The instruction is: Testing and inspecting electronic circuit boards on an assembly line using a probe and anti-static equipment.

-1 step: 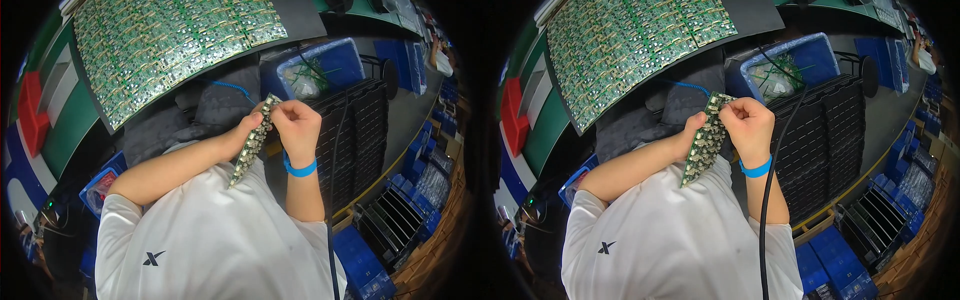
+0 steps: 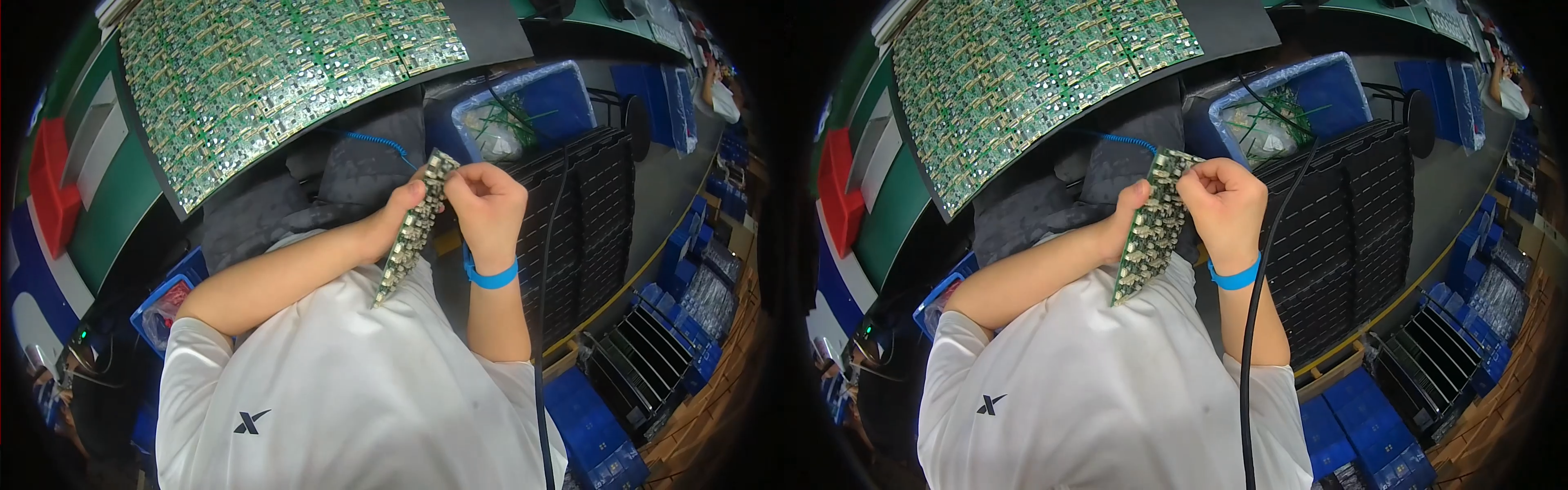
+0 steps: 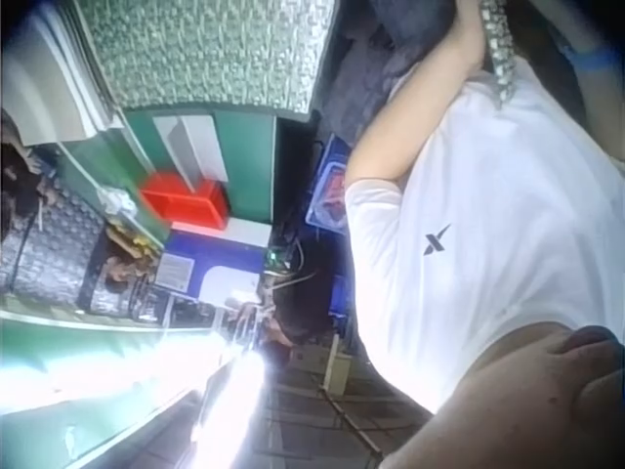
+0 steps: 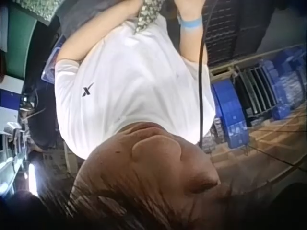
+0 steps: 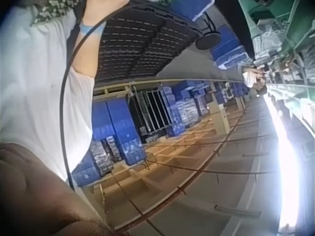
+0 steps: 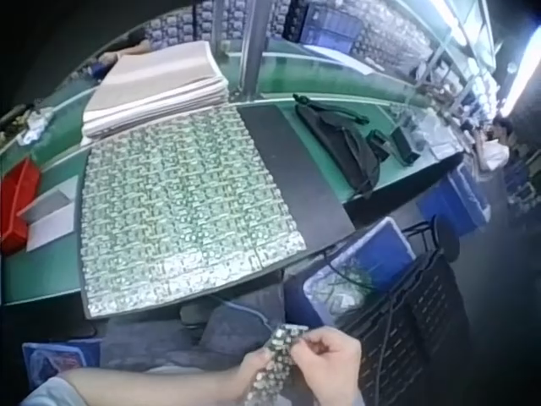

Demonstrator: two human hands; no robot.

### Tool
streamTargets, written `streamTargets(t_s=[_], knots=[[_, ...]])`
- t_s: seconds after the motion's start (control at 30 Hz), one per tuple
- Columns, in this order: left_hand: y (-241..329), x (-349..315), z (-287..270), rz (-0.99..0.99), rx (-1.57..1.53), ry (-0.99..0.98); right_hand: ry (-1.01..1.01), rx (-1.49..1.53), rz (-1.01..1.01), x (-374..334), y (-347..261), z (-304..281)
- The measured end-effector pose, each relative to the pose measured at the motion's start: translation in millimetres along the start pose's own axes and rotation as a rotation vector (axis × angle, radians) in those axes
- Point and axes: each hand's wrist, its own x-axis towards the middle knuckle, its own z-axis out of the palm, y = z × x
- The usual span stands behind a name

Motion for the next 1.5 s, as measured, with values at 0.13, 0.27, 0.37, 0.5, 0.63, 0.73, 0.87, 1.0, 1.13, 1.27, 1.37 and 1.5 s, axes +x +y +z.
streamTargets(t_s=[0.13,0.27,0.37,0.5,0.63,0.73,0.87,1.0,1.13,1.27,1.37,1.5], knots=[[0,-3,-11,-0.083,-0.055,0.091,0.146,-0.058,-0.033,8,0,-14],[3,-2,-3,-0.044,-0.074,0.120,0.265,-0.197,-0.093,26,20,-33],[7,-4,-5,-0.031,-0.152,0.022,-0.039,-0.052,-0.078,12,10,-22],[19,-8,3,-0.030,-0.150,-0.010,-0.045,-0.087,-0.240,16,25,-16],[23,-4,0,0.031,-0.234,-0.135,-0.006,0.029,-0.147,14,23,-19],[22,0,1,-0.011,-0.391,-0.242,0.069,0.096,-0.221,19,21,-27],[24,3,-1,-0.013,-0.405,-0.280,-0.016,-0.028,-0.346,18,16,-33],[25,1,3,-0.032,-0.467,-0.267,-0.009,-0.095,-0.424,20,24,-34],[26,0,4,-0.029,-0.455,-0.249,0.027,-0.065,-0.441,20,33,-38],[19,1,-6,0.052,-0.573,-0.366,-0.031,-0.115,-0.456,11,29,-36],[19,-2,-8,0.094,-0.276,-0.203,-0.056,-0.142,-0.547,8,20,-30],[8,-5,-13,0.072,-0.372,-0.171,-0.073,-0.226,-0.711,12,14,-21]])
